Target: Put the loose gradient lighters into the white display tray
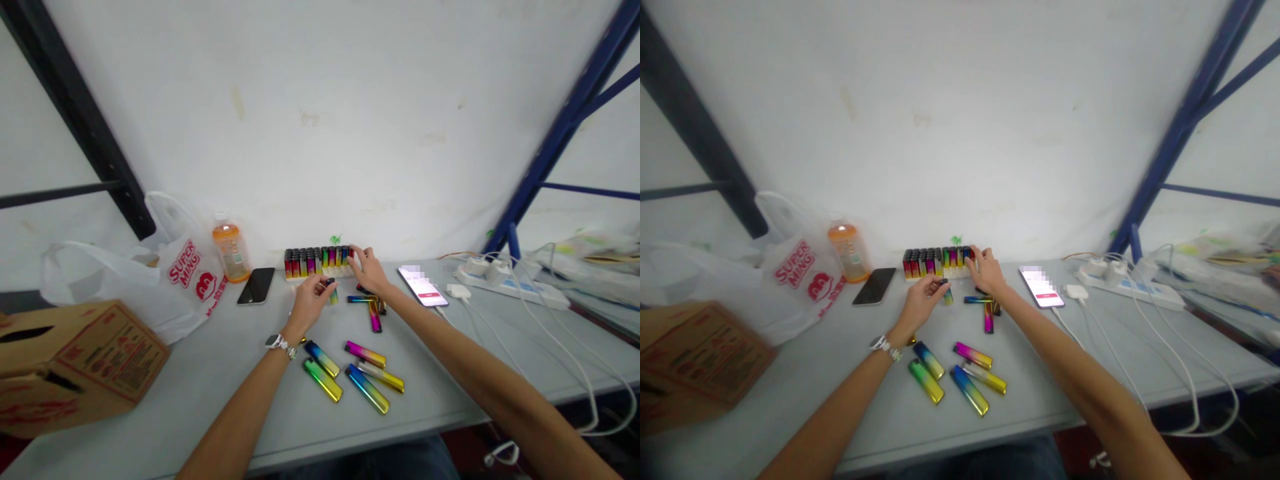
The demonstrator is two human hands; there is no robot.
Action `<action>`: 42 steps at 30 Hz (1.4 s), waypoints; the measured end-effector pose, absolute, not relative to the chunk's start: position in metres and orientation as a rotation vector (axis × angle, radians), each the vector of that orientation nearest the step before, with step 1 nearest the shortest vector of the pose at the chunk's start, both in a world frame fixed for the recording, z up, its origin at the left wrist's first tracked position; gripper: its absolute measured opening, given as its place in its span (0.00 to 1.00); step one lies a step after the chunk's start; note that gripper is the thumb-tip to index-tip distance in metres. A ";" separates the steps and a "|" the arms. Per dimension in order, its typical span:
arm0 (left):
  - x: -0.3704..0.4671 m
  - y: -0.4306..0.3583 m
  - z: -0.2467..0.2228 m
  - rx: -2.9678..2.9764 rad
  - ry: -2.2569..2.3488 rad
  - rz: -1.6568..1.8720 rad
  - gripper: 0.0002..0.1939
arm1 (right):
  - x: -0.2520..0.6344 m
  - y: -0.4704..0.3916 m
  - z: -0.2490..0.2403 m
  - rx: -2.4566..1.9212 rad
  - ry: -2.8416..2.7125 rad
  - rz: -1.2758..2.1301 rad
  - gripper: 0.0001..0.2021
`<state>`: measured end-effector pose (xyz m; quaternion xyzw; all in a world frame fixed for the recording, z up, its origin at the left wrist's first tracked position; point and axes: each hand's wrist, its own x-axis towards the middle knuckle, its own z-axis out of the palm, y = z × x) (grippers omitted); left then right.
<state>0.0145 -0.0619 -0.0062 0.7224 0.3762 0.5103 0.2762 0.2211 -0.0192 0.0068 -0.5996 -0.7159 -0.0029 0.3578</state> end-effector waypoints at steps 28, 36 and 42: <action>0.021 -0.076 0.007 2.162 1.057 1.434 0.09 | 0.160 -0.088 0.006 -1.044 -1.011 1.283 0.28; 0.021 -0.077 0.005 2.253 1.058 1.380 0.08 | 0.164 -0.091 0.005 -0.951 -1.002 1.376 0.31; 0.020 -0.076 0.002 2.282 1.069 1.342 0.06 | 0.164 -0.087 0.002 -1.016 -1.022 1.288 0.28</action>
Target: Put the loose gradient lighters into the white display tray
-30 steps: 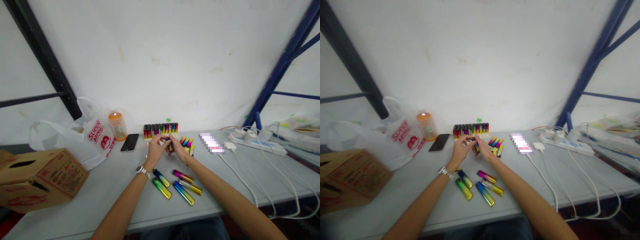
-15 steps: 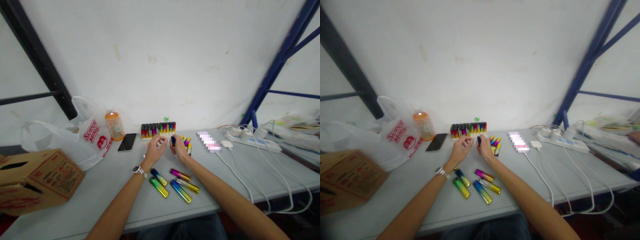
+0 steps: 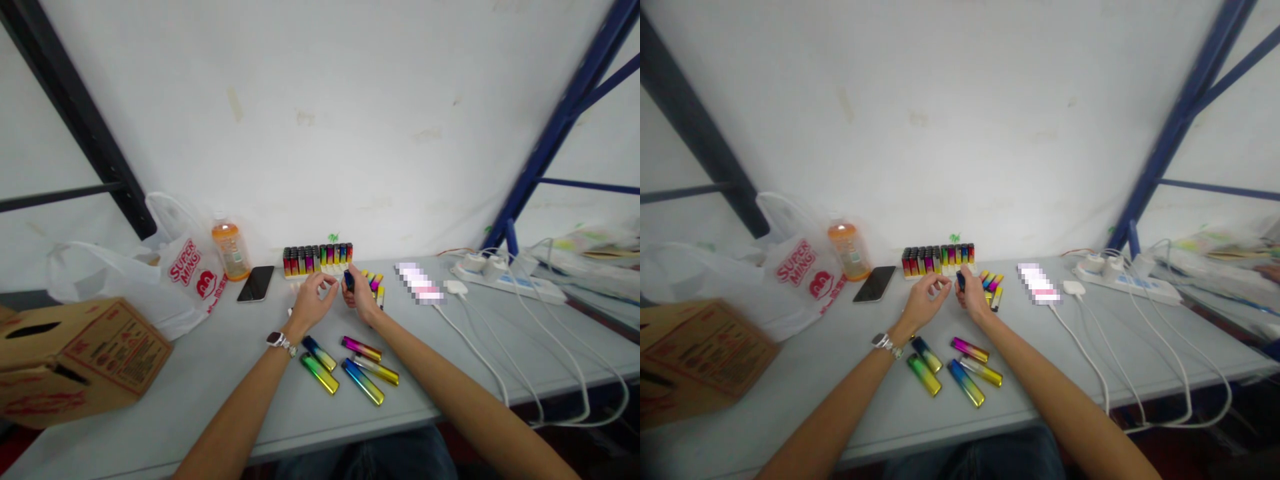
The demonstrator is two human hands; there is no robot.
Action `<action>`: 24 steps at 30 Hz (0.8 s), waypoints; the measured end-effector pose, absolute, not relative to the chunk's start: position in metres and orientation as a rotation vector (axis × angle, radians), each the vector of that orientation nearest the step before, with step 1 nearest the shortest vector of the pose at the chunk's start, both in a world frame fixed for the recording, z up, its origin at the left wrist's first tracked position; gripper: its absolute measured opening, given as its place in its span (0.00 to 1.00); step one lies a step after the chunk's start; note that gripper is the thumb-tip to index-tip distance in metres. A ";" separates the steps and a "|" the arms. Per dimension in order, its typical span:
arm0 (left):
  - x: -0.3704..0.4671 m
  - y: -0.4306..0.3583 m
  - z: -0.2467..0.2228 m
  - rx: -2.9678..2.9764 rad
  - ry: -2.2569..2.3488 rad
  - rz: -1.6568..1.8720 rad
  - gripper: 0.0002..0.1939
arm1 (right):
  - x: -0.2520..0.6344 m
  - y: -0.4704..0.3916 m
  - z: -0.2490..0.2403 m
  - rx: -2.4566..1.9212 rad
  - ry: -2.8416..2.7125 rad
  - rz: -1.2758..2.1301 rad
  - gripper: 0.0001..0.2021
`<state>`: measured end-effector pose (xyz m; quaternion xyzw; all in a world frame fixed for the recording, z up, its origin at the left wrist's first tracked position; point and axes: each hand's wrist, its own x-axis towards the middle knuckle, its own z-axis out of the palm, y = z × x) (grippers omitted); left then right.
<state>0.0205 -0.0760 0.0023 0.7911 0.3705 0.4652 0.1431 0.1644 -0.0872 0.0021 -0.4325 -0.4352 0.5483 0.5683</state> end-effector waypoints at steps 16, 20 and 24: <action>0.012 -0.067 -0.013 2.556 1.243 0.896 0.07 | 0.168 -0.081 0.001 -0.876 -1.298 0.981 0.20; 0.008 -0.067 -0.014 2.582 1.310 0.755 0.08 | 0.179 -0.062 0.002 -0.977 -1.493 0.579 0.16; 0.007 -0.067 -0.016 2.585 1.336 0.727 0.08 | 0.187 -0.034 0.007 -1.036 -1.662 0.429 0.13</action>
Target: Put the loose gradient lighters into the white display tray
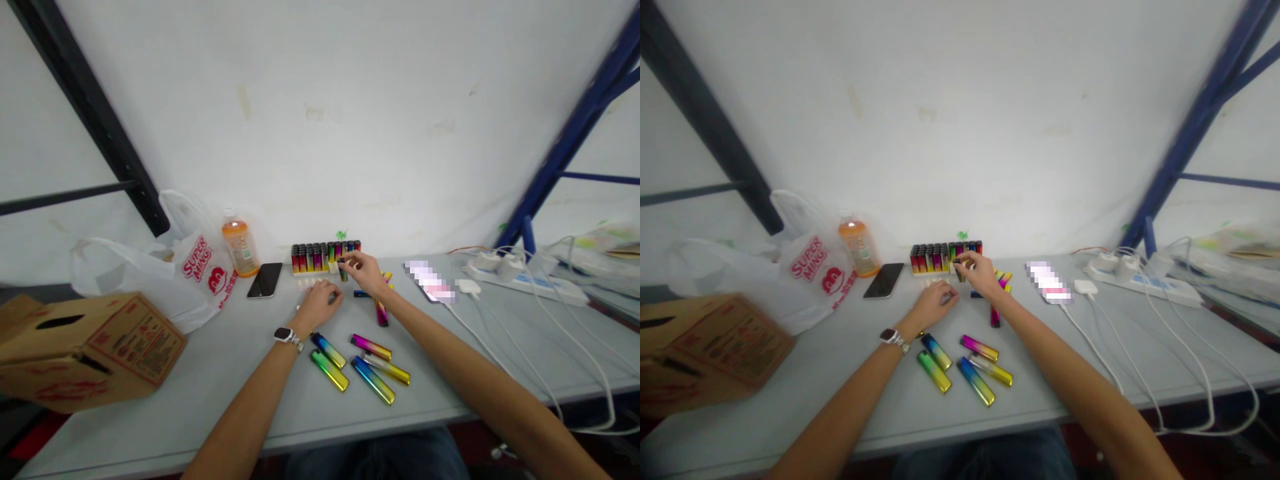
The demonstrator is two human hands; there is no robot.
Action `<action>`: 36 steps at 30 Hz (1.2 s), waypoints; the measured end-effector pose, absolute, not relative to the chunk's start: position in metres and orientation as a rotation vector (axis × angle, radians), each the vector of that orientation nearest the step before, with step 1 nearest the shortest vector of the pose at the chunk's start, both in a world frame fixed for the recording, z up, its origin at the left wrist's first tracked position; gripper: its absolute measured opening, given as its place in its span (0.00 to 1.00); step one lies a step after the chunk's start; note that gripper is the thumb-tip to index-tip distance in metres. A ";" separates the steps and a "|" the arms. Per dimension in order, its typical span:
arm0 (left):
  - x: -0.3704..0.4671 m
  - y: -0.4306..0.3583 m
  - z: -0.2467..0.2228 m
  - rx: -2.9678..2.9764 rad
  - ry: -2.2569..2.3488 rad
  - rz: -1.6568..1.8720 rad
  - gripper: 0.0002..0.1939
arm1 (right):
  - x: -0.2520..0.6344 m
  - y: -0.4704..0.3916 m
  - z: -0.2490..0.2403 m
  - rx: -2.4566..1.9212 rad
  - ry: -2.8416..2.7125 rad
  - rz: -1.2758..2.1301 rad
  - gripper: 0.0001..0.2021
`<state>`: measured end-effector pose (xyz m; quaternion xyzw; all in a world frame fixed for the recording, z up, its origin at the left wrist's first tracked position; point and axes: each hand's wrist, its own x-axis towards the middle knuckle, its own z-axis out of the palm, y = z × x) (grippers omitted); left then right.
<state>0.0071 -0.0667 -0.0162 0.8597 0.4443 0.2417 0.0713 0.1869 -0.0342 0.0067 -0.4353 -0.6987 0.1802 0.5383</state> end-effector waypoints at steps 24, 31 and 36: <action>0.016 -0.064 0.001 2.243 1.350 1.415 0.09 | 0.180 0.042 0.020 -1.031 -1.929 0.282 0.06; -0.031 -0.075 0.013 2.267 1.891 0.420 0.23 | 0.177 0.046 0.023 -1.021 -1.953 0.334 0.06; -0.024 -0.072 0.000 2.329 1.828 0.412 0.16 | 0.177 0.048 0.021 -1.067 -1.966 0.318 0.05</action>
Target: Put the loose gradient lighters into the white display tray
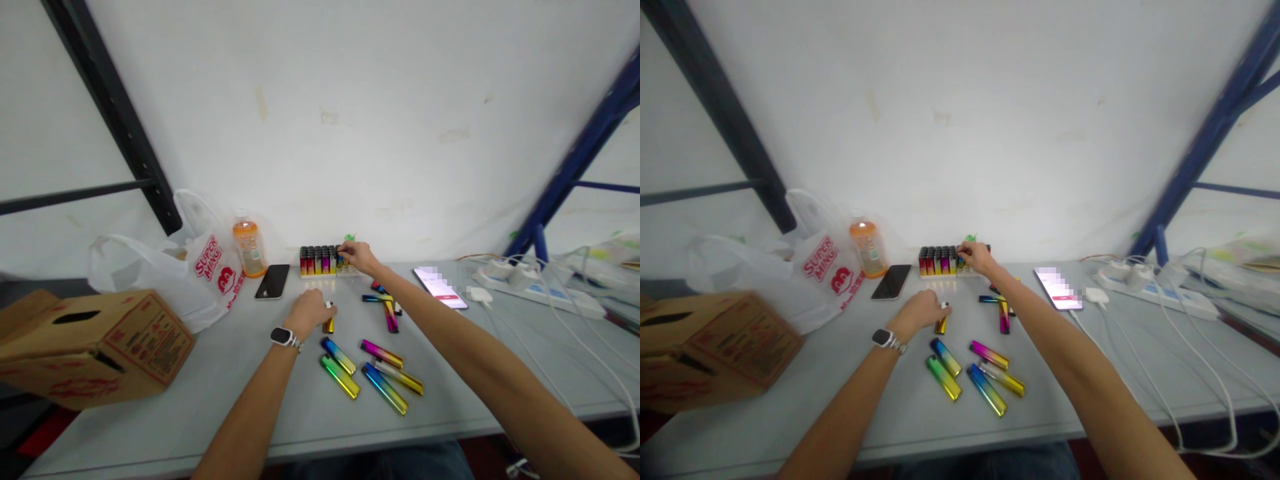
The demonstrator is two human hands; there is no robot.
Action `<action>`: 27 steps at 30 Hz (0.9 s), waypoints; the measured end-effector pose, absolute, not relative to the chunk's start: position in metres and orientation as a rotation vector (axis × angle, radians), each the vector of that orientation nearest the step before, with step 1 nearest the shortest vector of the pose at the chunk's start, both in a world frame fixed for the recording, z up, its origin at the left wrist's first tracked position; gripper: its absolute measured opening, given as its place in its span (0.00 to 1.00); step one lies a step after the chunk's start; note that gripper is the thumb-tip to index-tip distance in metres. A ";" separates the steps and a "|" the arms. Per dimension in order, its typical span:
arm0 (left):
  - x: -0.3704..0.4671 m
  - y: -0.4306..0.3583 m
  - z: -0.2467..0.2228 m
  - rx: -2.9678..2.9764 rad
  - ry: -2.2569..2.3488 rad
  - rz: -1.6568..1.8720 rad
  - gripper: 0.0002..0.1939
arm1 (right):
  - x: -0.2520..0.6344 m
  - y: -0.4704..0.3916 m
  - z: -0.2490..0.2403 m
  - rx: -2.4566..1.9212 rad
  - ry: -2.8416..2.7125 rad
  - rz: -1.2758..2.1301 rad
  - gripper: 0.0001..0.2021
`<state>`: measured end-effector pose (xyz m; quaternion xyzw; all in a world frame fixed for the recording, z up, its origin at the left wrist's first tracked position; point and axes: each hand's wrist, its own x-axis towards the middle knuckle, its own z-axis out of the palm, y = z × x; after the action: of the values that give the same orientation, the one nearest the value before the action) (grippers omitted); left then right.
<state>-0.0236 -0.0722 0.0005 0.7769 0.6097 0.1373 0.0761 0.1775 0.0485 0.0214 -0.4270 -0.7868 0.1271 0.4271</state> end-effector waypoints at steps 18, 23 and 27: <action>0.008 -0.059 -0.002 2.021 1.149 1.369 0.16 | 0.178 -0.028 -0.006 -1.163 -1.645 0.347 0.23; 0.021 -0.071 0.005 1.993 0.979 1.448 0.15 | 0.170 -0.076 -0.001 -1.064 -1.605 0.799 0.31; 0.025 -0.079 0.010 2.050 1.014 1.508 0.11 | 0.159 -0.087 -0.002 -0.947 -1.513 1.040 0.34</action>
<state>0.0247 -0.0787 0.0100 0.7334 0.3627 0.5392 0.1996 0.1595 -0.0868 -0.0024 -0.3936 -0.6291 0.4323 0.5122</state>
